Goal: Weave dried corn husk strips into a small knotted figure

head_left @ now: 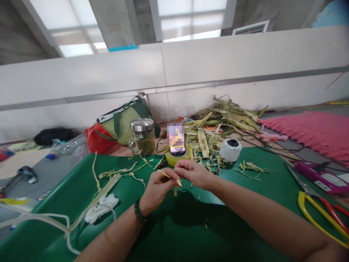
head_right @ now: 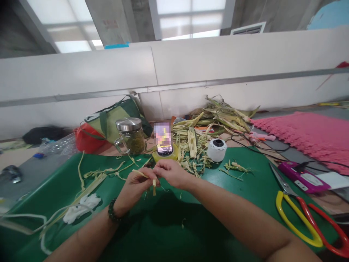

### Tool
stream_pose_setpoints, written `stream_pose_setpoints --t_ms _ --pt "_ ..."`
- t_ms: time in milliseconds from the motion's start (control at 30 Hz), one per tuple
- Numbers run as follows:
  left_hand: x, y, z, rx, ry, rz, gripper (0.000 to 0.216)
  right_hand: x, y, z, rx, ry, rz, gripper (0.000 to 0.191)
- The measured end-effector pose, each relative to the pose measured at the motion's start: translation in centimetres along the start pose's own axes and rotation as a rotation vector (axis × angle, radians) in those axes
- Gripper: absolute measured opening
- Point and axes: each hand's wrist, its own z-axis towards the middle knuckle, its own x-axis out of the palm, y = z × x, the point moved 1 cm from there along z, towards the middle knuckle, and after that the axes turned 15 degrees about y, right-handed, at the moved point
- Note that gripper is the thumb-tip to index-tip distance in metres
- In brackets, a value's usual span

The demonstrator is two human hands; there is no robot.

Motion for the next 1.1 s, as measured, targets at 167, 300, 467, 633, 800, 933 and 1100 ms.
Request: stream_pose_setpoints --t_ms 167,300,467,633,800,933,1100 --pt "0.0 0.5 0.0 -0.008 -0.008 -0.025 0.028 0.1 -0.3 0.1 0.042 0.02 0.103 0.038" --pt "0.0 0.7 0.4 -0.015 -0.052 -0.054 0.026 -0.2 -0.8 0.3 0.023 -0.067 0.042 0.038" --pt "-0.2 1.2 0.8 -0.031 -0.079 -0.204 0.029 -0.5 -1.7 0.6 -0.024 -0.157 0.046 0.037" --pt "-0.4 1.4 0.7 -0.071 -0.09 -0.279 0.031 -0.7 -1.8 0.7 -0.037 -0.158 0.011 0.034" --pt "-0.4 1.1 0.7 -0.067 -0.054 -0.197 0.031 -0.7 -1.5 0.5 -0.03 -0.11 -0.007 0.03" --pt "-0.2 0.7 0.6 -0.081 -0.03 -0.092 0.03 -1.0 -1.1 0.4 0.005 -0.034 -0.016 0.029" --pt "-0.1 0.5 0.3 -0.021 -0.027 -0.064 0.028 -1.6 0.0 0.1 -0.052 0.144 0.054 0.027"
